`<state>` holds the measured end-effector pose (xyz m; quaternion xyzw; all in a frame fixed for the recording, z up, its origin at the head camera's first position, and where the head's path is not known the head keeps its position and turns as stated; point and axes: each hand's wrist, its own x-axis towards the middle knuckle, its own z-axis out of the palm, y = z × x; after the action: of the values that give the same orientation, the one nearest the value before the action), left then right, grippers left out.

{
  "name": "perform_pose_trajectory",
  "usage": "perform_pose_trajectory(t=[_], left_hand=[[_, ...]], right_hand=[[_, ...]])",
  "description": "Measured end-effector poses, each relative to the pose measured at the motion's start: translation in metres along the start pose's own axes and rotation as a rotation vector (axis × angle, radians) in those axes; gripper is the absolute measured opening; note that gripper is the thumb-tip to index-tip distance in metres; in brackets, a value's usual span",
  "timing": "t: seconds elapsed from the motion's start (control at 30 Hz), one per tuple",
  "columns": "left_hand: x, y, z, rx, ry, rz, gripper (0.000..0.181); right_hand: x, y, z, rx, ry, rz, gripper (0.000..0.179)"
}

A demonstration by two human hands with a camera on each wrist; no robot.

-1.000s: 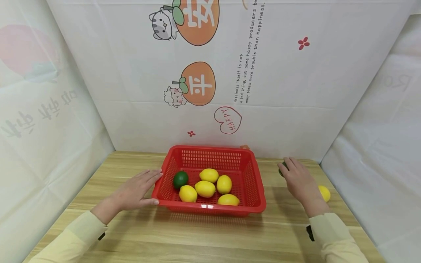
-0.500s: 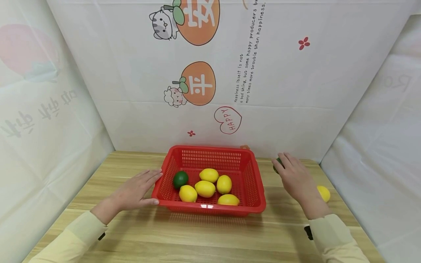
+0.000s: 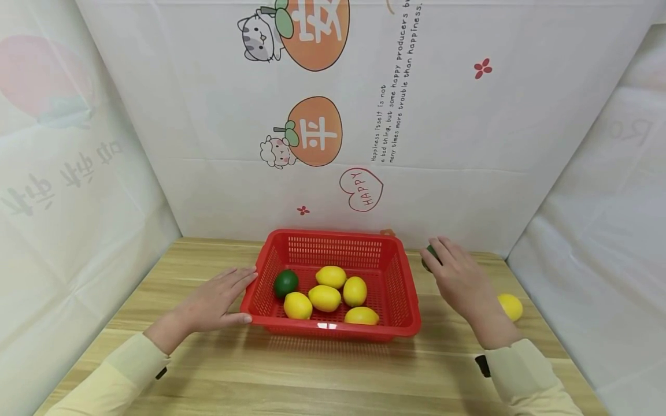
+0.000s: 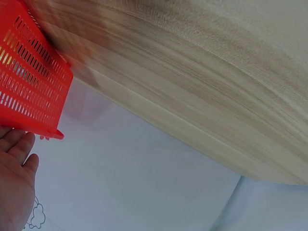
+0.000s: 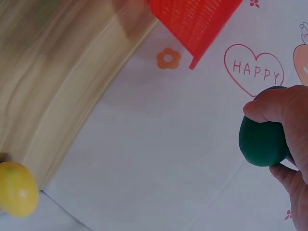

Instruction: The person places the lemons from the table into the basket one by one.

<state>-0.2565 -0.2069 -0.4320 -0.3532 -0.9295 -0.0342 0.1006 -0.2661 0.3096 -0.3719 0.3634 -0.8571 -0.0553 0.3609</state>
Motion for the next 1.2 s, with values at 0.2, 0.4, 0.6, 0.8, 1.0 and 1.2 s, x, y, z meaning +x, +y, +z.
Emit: perform_pose_trajectory(t=[0.2, 0.4, 0.6, 0.8, 1.0, 1.2], left_hand=[[0.000, -0.001, 0.000, 0.002, 0.012, 0.008, 0.098], [0.000, -0.001, -0.001, -0.005, 0.012, 0.011, 0.097], [-0.001, -0.001, -0.001, -0.001, 0.009, 0.007, 0.098], [0.000, 0.000, -0.001, 0.006, 0.007, 0.005, 0.097], [0.000, 0.000, -0.001, 0.010, 0.003, 0.006, 0.098], [0.000, -0.001, 0.000, 0.010, 0.010, 0.010, 0.098]], right_hand=[[0.009, -0.008, -0.006, -0.003, -0.021, -0.012, 0.060], [0.019, -0.015, -0.009, 0.012, -0.027, -0.028, 0.060], [0.026, -0.024, -0.012, 0.008, -0.055, -0.021, 0.060], [0.033, -0.032, -0.012, 0.016, -0.064, -0.034, 0.061], [0.038, -0.040, -0.010, 0.017, -0.074, -0.047, 0.063], [0.041, -0.046, -0.005, 0.016, -0.097, -0.044, 0.068]])
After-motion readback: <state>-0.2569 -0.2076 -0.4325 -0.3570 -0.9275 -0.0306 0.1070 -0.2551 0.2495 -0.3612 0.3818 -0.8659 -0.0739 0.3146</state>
